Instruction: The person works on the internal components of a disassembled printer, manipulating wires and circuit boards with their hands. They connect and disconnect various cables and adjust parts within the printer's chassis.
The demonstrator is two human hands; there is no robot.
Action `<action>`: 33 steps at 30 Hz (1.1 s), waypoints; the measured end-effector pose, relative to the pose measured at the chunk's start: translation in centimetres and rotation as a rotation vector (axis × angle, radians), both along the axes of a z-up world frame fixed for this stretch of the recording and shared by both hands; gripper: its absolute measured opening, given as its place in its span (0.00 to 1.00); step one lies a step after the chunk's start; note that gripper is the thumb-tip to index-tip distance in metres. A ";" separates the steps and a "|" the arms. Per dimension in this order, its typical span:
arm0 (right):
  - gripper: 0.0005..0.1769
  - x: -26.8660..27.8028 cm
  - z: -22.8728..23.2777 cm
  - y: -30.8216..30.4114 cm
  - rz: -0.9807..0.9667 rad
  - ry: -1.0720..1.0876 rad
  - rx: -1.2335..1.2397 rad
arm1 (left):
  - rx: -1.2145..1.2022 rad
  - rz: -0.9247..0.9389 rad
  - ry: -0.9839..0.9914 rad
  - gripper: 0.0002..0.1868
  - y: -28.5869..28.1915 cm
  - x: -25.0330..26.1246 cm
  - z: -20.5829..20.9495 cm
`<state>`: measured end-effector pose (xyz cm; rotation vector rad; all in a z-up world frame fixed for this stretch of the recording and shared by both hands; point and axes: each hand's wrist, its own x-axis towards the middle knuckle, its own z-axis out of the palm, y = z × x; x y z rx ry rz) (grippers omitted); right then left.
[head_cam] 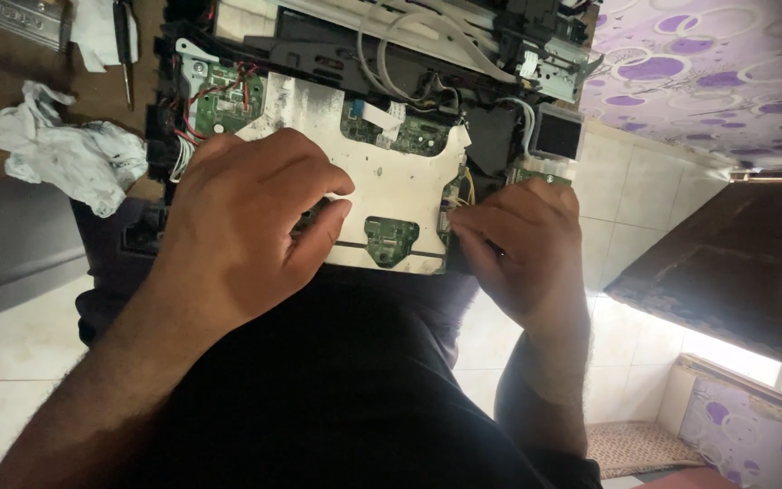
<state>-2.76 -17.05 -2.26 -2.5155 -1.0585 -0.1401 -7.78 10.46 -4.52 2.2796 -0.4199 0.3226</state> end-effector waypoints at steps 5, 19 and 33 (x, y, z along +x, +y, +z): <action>0.06 -0.1 -0.1 0.1 -0.007 -0.011 -0.008 | 0.009 0.002 -0.012 0.05 0.0 0.0 -0.3; 0.07 -0.1 -0.2 0.0 0.023 -0.038 0.008 | 0.012 0.015 -0.004 0.05 -0.1 0.0 -0.7; 0.08 0.0 0.3 0.2 0.039 -0.068 -0.074 | 0.044 0.020 -0.006 0.06 -0.1 0.1 -0.5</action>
